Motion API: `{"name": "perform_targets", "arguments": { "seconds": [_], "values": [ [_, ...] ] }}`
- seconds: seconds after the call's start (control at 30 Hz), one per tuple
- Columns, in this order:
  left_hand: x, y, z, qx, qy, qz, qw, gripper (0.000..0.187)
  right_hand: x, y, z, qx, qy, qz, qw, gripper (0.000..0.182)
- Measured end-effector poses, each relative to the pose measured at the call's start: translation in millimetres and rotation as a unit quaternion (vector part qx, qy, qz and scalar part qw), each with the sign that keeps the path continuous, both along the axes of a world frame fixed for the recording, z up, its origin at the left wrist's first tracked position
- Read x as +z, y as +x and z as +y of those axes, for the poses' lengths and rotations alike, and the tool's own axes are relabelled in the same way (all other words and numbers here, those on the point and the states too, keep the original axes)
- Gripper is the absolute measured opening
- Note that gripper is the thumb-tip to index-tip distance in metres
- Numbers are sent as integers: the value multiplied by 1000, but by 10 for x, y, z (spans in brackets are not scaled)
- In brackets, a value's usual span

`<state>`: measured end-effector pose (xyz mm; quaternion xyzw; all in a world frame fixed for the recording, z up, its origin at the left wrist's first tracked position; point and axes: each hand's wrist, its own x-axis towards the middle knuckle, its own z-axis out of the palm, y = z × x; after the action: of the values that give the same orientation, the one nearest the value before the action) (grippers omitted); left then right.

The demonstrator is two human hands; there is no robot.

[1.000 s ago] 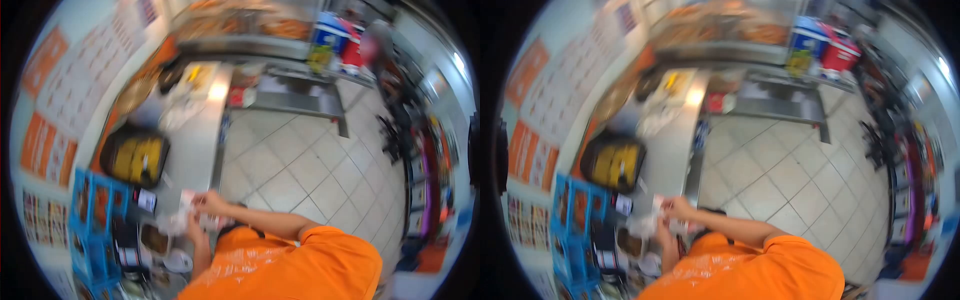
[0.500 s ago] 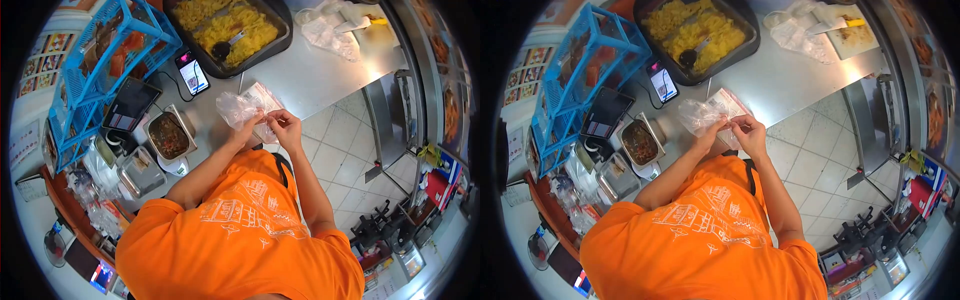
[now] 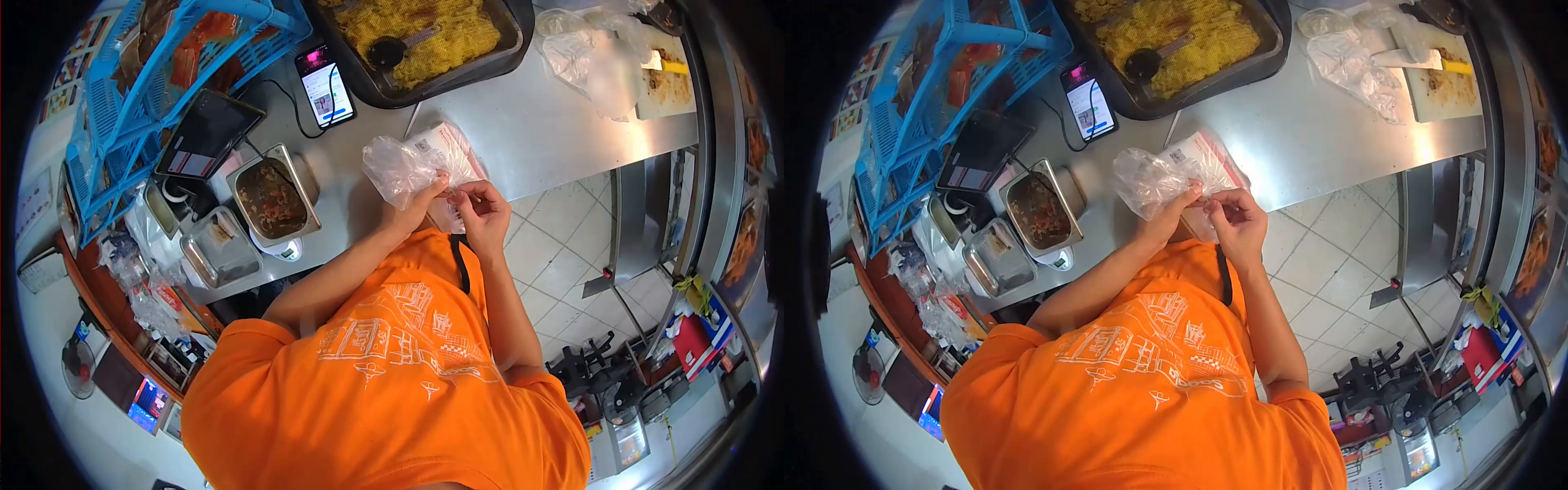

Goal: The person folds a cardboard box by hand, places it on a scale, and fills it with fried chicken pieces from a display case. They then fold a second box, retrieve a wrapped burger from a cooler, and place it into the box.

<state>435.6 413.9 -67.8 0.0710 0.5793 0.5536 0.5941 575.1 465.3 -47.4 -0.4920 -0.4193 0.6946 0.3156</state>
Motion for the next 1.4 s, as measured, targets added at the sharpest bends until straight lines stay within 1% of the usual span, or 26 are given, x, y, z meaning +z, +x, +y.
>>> {"name": "perform_targets", "arguments": {
  "seconds": [0.2, 0.27, 0.3, 0.33, 0.37, 0.4, 0.43, 0.47, 0.5, 0.53, 0.57, 0.6, 0.63, 0.7, 0.8, 0.83, 0.9, 0.93, 0.97, 1.03, 1.07, 1.1, 1.17, 1.23, 1.3, 1.4],
  "values": [
    [-17, -28, -13, -27, 0, 32, 999, 24, 1, -19, 39, 23, -7, -20, 1000, 8],
    [-58, -49, -43, -127, 29, 229, 965, 24, -7, -15, 68, 37, -4, -35, 999, 7],
    [-169, -17, -109, -122, 29, 232, 964, 24, -5, -23, 85, 54, 0, -49, 997, 7],
    [-310, 18, -187, -165, 65, 363, 915, 25, 0, -11, 111, 63, 2, -42, 997, 7],
    [-442, 5, -259, -199, 91, 493, 842, 25, -1, 13, 160, 97, 76, -96, 988, 9],
    [-286, -40, -178, -173, 114, 424, 882, 23, -17, 4, 226, 133, 153, -139, 969, 12],
    [-127, -80, -99, -143, 135, 354, 914, 21, -30, 72, 342, 233, 275, -184, 914, 22],
    [-88, -71, -61, -135, 123, 361, 915, 23, 52, 58, 416, 270, 275, -196, 902, 26],
    [34, -130, -21, -198, 143, 414, 877, 24, 162, 42, 509, 312, 279, -208, 884, 30],
    [30, -130, -22, -242, 138, 443, 852, 26, 133, 60, 605, 351, 390, -236, 818, 33],
    [-15, -96, -6, -255, 132, 452, 845, 26, 70, 107, 680, 383, 386, -250, 801, 35],
    [-84, -46, 23, -268, 129, 459, 837, 26, 74, 130, 812, 454, 385, -283, 752, 34],
    [-151, 10, 60, -251, 121, 470, 837, 26, 74, 127, 889, 463, 397, -271, 744, 34],
    [-260, 91, 109, -199, 144, 523, 816, 26, 71, 117, 990, 514, 450, -292, 669, 35],
    [-119, 63, 133, -166, 158, 547, 805, 25, -104, 195, 1078, 503, 482, -326, 639, 37],
    [-111, 57, 116, -156, 154, 549, 807, 25, -128, 179, 1077, 509, 486, -323, 633, 37],
    [-127, 55, 93, -169, 159, 561, 794, 23, -123, 143, 1055, 485, 468, -329, 661, 44],
    [-142, 74, 95, -159, 167, 557, 798, 17, 50, -6, 950, 460, 507, -328, 652, 33],
    [-160, 98, 118, -154, 166, 558, 799, 17, 16, -44, 930, 462, 509, -327, 648, 33],
    [-209, 168, 201, -158, 168, 574, 786, 16, -44, -49, 945, 415, 458, -451, 644, 18],
    [-234, 199, 244, -153, 167, 574, 787, 16, -44, -23, 908, 389, 469, -430, 666, 14],
    [-261, 213, 287, -155, 176, 590, 772, 17, -65, 5, 879, 392, 472, -429, 663, 14],
    [-238, 212, 269, -157, 184, 606, 757, 19, -131, 101, 868, 355, 455, -421, 700, 13],
    [-171, 139, 238, -198, 193, 633, 723, 22, -179, 197, 894, 346, 481, -407, 695, 16],
    [-397, 167, 388, -196, 195, 629, 726, 20, -188, 246, 996, 361, 456, -429, 691, 24],
    [-395, 72, 375, -205, 255, 705, 629, 14, -265, 349, 1037, 347, 453, -397, 718, 23]
  ]
}}
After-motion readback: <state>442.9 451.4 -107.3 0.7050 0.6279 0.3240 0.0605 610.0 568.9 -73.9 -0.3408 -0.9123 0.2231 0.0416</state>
